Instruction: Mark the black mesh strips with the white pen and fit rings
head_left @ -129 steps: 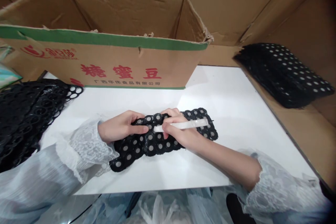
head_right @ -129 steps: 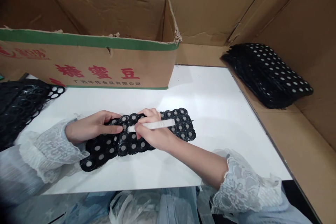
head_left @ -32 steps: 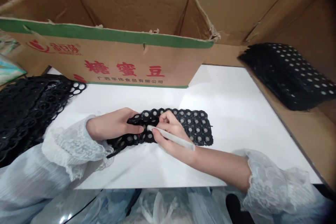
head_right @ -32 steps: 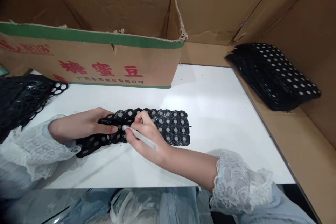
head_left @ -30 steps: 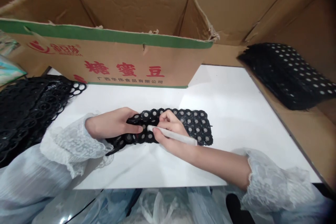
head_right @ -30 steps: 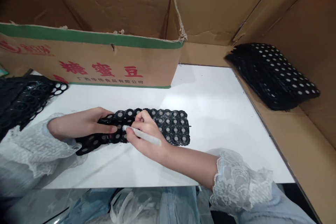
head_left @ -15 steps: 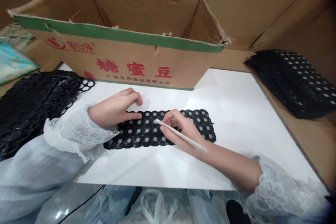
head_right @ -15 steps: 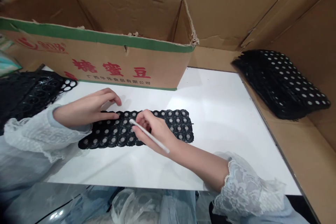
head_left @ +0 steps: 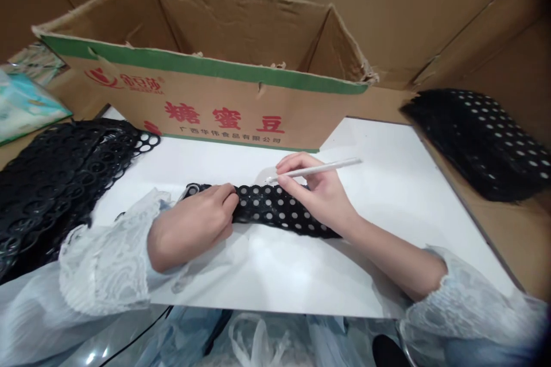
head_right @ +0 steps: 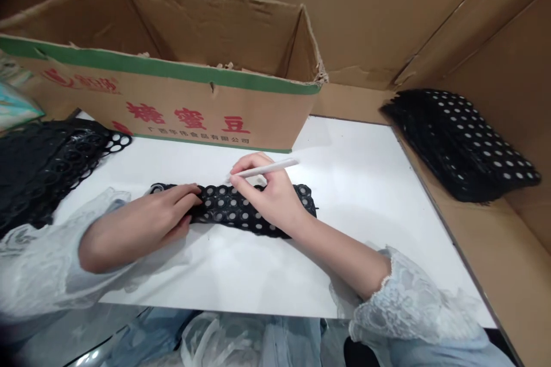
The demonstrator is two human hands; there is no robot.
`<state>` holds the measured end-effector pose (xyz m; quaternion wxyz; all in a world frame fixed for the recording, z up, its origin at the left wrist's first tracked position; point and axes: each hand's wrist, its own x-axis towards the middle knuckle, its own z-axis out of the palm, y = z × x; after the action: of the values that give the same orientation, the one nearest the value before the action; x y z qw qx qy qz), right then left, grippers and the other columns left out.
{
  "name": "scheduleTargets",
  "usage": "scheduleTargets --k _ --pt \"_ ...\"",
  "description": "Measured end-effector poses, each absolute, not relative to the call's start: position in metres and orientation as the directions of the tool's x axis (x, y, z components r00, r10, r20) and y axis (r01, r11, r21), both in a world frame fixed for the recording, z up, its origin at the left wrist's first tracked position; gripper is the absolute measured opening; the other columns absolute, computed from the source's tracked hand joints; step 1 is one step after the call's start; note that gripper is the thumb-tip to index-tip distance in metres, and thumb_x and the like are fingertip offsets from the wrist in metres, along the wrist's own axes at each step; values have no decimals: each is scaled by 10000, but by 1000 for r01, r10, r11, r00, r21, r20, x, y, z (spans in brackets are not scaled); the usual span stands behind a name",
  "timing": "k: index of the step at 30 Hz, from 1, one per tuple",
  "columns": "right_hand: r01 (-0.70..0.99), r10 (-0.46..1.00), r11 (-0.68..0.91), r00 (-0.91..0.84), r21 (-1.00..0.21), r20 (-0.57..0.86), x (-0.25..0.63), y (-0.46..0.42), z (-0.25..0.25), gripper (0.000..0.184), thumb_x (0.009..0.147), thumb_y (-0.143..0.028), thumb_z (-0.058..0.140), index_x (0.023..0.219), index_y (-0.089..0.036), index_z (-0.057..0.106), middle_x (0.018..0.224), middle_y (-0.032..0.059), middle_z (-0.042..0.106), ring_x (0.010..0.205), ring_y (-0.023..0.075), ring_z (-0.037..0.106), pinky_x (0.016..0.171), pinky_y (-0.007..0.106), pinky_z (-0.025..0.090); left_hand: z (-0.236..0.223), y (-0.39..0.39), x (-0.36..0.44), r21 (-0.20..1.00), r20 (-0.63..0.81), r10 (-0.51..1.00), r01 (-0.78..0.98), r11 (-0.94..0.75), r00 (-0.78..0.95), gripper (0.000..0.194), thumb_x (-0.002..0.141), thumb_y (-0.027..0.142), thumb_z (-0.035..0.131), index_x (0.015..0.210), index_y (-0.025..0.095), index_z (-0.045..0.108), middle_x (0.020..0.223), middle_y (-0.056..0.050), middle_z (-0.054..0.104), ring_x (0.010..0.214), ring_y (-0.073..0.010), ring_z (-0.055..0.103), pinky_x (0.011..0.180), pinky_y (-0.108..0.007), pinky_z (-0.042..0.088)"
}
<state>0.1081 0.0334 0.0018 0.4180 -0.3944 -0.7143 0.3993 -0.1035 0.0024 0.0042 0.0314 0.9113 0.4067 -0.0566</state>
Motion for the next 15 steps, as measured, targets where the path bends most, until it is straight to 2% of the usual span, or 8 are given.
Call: scheduleTargets --k 2,4,8,11,13,15 --pt "187 887 339 -390 -922 247 104 32 -1 60 796 -224 521 814 -173 546 849 27 575 832 136 550 785 299 435 1 0 -104 -73 -61 719 716 -695 692 166 786 131 411 863 104 557 949 -130 556 859 -248 565 789 -407 468" --pt "166 872 274 -459 -947 172 98 31 -5 81 806 -240 504 823 -168 537 823 23 582 791 128 559 748 283 447 -2 -1 -106 -103 -8 689 684 -722 725 164 794 168 441 883 103 563 989 -143 561 896 -262 561 805 -419 468" --pt "184 833 194 -549 -964 63 88 31 -17 136 801 -298 504 816 -166 533 766 12 566 708 114 539 653 251 444 -11 1 -117 -98 80 621 626 -774 780 184 795 195 449 896 97 567 1026 -169 578 921 -263 576 787 -397 497" --pt "191 816 177 -577 -966 36 86 33 -27 143 793 -303 511 801 -162 530 714 -1 531 631 93 491 589 230 420 -22 5 -125 -107 227 508 540 -835 831 207 808 175 385 850 96 571 1001 -172 610 953 -256 584 807 -385 500" --pt "170 817 143 -577 -975 19 86 34 -31 137 788 -294 518 819 -161 511 707 -6 506 615 88 474 578 228 418 -28 7 -130 -100 296 444 490 -866 846 230 815 185 354 826 100 568 996 -176 621 960 -260 587 773 -373 514" --pt "127 821 127 -570 -984 32 88 34 -34 151 777 -289 534 842 -165 478 733 -3 496 640 94 484 601 239 432 -32 8 -133 -80 304 427 469 -880 852 251 825 222 343 824 108 566 1008 -180 620 970 -269 584 752 -374 518"
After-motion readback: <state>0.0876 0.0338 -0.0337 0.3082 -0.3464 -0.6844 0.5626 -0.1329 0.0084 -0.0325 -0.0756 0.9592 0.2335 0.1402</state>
